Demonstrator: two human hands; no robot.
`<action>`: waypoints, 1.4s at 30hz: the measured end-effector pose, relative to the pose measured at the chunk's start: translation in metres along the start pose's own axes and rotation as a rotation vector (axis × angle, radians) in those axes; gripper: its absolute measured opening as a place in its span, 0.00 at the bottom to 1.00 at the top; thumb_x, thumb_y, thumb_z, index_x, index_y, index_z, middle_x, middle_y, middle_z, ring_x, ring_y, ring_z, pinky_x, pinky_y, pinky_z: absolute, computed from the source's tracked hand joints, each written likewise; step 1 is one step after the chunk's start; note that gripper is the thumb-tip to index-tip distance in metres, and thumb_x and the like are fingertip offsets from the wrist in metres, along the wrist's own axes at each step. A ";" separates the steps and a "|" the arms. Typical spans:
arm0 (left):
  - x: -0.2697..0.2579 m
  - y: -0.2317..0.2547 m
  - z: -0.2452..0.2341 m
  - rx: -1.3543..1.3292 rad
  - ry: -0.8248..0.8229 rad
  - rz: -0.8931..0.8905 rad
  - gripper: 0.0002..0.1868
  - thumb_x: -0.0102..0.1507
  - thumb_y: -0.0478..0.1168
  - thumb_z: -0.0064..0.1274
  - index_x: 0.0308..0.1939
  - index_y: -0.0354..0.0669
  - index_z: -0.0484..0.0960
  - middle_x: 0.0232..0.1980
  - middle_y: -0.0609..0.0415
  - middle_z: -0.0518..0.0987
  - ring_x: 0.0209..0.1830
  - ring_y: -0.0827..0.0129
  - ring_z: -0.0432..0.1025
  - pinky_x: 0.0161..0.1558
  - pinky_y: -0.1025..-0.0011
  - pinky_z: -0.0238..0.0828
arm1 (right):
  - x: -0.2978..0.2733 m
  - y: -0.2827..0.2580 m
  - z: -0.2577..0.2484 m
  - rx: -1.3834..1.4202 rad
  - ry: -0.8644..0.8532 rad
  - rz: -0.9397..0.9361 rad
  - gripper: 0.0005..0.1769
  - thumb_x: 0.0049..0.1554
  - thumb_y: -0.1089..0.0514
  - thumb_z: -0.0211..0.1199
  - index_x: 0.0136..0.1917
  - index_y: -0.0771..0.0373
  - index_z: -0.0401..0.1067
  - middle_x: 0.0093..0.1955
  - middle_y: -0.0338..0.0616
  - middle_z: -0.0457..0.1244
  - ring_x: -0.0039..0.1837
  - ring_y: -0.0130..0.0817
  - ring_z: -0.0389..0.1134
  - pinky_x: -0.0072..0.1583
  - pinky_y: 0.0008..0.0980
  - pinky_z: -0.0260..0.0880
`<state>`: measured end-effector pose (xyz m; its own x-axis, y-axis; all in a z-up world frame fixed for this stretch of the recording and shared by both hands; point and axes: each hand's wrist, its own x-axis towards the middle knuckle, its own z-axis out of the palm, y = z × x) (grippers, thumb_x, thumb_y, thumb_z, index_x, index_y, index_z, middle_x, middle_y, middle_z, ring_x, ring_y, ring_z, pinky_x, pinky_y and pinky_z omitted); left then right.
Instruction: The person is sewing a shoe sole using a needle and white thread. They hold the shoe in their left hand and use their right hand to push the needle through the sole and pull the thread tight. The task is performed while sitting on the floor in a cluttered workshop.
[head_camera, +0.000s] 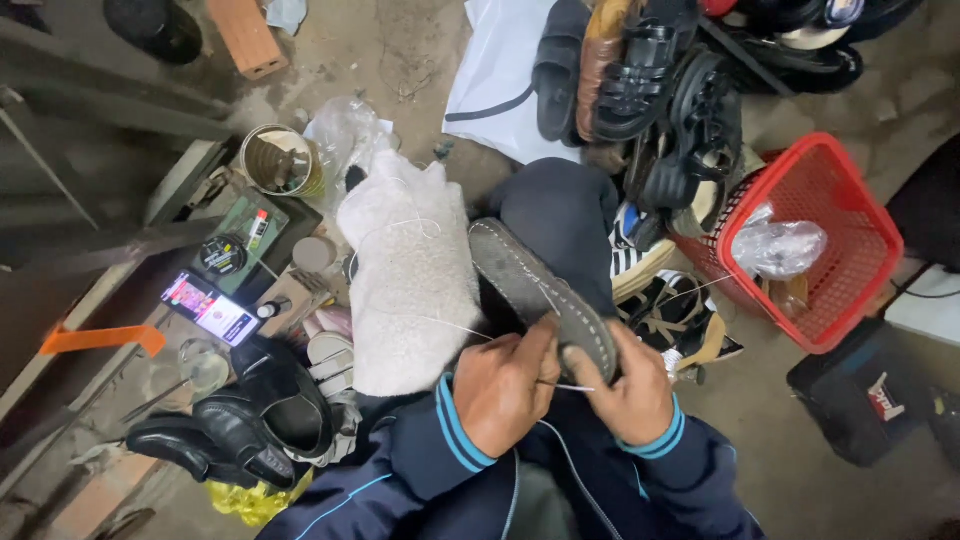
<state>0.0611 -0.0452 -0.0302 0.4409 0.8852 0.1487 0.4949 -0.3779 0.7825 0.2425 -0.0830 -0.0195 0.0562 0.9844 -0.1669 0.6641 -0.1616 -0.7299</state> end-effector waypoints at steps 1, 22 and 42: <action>0.000 -0.001 -0.007 -0.004 -0.002 0.003 0.19 0.65 0.35 0.49 0.61 0.34 0.75 0.27 0.48 0.79 0.27 0.52 0.75 0.27 0.55 0.68 | 0.001 0.005 -0.002 -0.003 0.003 0.003 0.13 0.60 0.48 0.62 0.41 0.58 0.67 0.32 0.39 0.56 0.33 0.34 0.56 0.40 0.35 0.58; -0.215 -0.305 -0.084 0.468 0.405 -1.071 0.21 0.66 0.42 0.47 0.64 0.55 0.76 0.51 0.38 0.83 0.44 0.29 0.73 0.47 0.42 0.68 | 0.021 0.042 -0.008 0.097 0.180 0.212 0.18 0.59 0.55 0.62 0.58 0.70 0.74 0.44 0.44 0.63 0.47 0.37 0.62 0.54 0.36 0.61; -0.198 -0.393 -0.100 0.513 0.010 -1.373 0.47 0.70 0.41 0.42 0.84 0.65 0.28 0.31 0.41 0.82 0.29 0.50 0.75 0.37 0.53 0.77 | 0.016 0.040 -0.011 0.027 0.254 0.316 0.17 0.62 0.56 0.61 0.59 0.70 0.71 0.49 0.45 0.63 0.51 0.36 0.61 0.57 0.33 0.62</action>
<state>-0.2959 -0.0442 -0.3065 -0.5903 0.6223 -0.5141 0.7197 0.6942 0.0140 0.2779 -0.0726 -0.0442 0.4391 0.8714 -0.2190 0.5652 -0.4573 -0.6866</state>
